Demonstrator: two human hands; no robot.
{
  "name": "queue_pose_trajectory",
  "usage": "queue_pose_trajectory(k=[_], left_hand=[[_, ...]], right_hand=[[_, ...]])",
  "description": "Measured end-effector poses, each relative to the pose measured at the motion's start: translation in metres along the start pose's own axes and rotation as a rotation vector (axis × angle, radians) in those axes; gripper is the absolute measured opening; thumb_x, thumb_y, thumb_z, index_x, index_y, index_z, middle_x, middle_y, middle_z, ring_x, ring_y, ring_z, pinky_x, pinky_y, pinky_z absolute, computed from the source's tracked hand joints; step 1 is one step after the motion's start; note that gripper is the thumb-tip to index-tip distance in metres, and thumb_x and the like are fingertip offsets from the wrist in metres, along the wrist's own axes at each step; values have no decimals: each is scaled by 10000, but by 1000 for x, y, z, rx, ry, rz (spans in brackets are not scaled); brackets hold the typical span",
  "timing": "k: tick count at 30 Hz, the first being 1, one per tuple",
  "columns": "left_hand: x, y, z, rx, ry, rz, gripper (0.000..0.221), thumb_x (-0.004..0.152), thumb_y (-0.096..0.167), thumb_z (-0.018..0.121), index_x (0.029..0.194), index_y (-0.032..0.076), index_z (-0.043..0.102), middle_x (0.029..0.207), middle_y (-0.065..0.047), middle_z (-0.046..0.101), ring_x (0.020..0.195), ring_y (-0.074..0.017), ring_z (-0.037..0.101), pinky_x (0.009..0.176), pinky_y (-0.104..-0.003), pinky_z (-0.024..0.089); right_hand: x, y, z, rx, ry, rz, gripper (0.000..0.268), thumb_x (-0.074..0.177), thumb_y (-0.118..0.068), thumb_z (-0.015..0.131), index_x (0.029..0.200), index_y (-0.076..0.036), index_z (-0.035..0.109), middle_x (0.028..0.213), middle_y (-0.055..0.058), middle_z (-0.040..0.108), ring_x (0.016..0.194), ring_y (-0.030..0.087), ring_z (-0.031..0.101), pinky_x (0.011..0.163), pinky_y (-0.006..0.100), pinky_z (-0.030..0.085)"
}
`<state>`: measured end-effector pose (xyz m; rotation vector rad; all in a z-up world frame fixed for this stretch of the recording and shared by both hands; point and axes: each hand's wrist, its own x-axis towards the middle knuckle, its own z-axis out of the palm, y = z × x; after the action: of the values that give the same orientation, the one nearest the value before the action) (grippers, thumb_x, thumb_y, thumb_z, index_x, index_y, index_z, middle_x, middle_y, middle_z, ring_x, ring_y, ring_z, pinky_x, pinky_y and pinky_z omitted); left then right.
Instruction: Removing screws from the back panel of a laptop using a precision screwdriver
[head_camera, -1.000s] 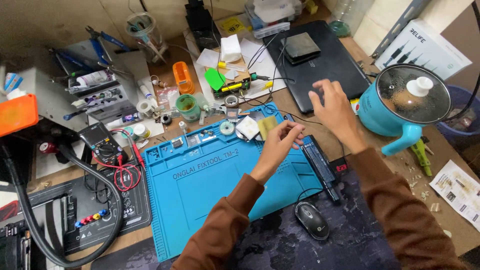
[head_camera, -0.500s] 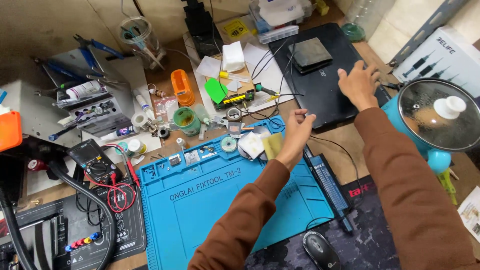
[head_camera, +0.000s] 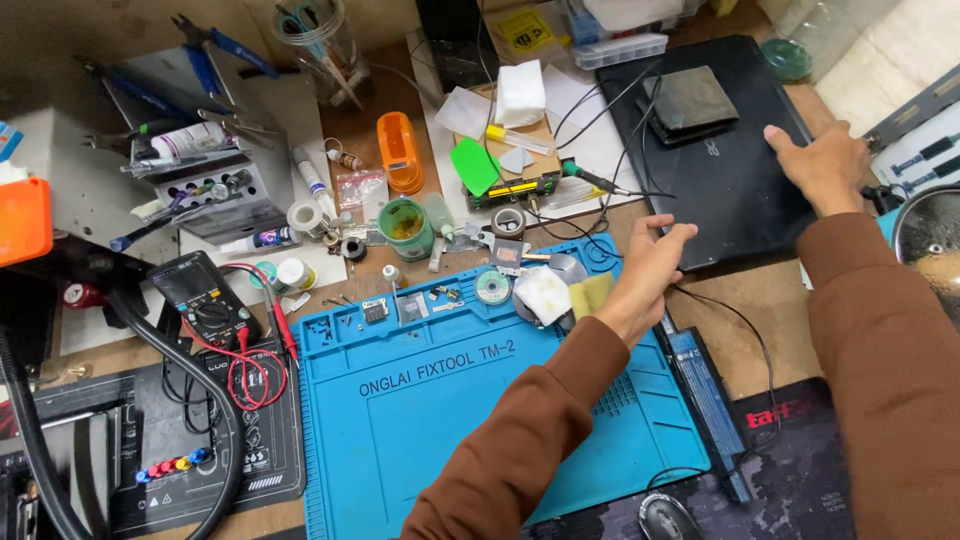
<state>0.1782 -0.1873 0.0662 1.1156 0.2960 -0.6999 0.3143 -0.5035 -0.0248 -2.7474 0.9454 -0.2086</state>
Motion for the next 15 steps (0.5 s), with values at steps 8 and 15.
queue_pose_trajectory(k=[8, 15], left_hand=[[12, -5, -8, -135, 40, 50, 594, 825, 301, 630, 1371, 156, 449, 1266, -76, 423, 1114, -175, 477, 831, -339, 497], [22, -9, -6, -172, 16, 53, 825, 807, 258, 644, 1558, 107, 337, 1506, -174, 432, 1295, -249, 504, 868, -330, 539]], right_hand=[[0, -6, -7, 9, -35, 117, 1085, 948, -887, 679, 1390, 97, 567, 1378, 350, 516, 1163, 564, 570, 885, 675, 490], [13, 2, -3, -80, 51, 53, 1163, 987, -967, 663, 1298, 154, 648, 1300, 393, 588, 1123, 602, 580, 886, 703, 439]])
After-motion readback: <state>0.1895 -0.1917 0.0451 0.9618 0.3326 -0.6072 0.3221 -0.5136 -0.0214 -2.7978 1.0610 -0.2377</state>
